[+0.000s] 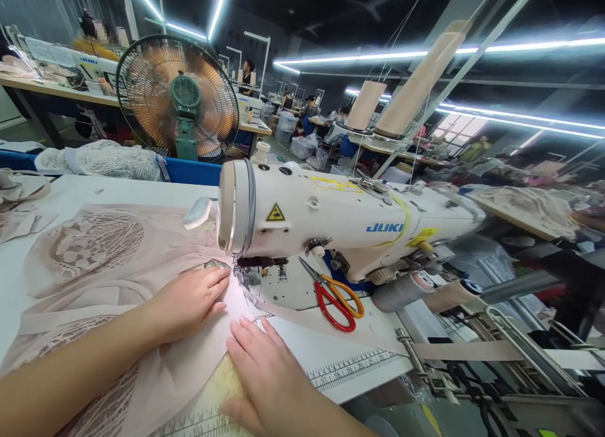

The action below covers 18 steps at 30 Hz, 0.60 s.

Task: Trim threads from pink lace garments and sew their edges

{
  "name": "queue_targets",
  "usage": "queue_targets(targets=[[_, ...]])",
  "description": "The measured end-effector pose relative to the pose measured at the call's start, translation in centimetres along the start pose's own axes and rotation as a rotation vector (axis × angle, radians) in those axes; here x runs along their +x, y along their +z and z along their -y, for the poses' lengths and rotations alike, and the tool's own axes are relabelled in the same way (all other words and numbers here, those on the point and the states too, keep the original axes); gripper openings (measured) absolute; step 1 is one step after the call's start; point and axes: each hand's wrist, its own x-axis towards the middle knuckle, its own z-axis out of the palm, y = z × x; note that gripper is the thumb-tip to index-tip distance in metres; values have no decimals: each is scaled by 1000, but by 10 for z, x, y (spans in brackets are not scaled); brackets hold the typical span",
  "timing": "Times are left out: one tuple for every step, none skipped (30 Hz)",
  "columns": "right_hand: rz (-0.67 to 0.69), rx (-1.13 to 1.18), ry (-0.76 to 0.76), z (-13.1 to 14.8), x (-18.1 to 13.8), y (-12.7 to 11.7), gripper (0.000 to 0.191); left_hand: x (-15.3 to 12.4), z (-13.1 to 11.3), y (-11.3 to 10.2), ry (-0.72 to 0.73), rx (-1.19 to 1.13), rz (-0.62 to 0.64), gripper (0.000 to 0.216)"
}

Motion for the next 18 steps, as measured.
queue_targets(targets=[[-4,-2,-1,0,0,0,59,0,-1,-1,-7,-3,-1,38],[-10,-4,-2,0,0,-1,59,0,-2,-2,-14,-8,1,37],[-18,-6,-4,-1,0,-1,59,0,-3,-4,-20,-16,7,35],[-27,-9,-7,-1,0,-1,59,1,-4,-5,-25,-28,16,33],[-37,-12,-9,-1,-1,-1,59,1,-4,-6,-28,-40,26,30],[-47,-14,-12,-1,-1,0,59,2,-5,-7,-29,-52,32,29],[-54,-15,-16,-2,-2,0,59,2,-5,-7,-31,-63,35,28],[-60,-17,-18,-2,-2,0,59,2,-5,-7,-31,-71,33,27],[-67,-18,-20,-2,-2,1,59,3,-5,-7,-31,-75,29,27],[-72,-20,-23,-2,-2,2,59,3,-4,-7,-32,-76,26,27],[-79,-22,-26,-2,-3,3,58,3,-4,-6,-33,-75,26,27],[-90,-25,-29,-2,-3,4,58,3,-3,-5,-33,-73,26,27],[-105,-28,-34,-3,-3,5,58,3,-3,-4,-33,-70,21,28],[-125,-31,-39,-3,-3,6,58,2,-3,-4,-33,-68,11,28],[-144,-36,-44,-3,-3,8,58,2,-3,-3,-31,-67,-2,27],[-165,-40,-45,-4,-3,10,58,1,-2,-2,-28,-65,-16,27],[-187,-46,-44,-5,-3,11,58,0,-2,-2,-23,-60,-26,28],[-212,-52,-42,-5,-3,13,57,0,-2,-2,-18,-52,-30,29]])
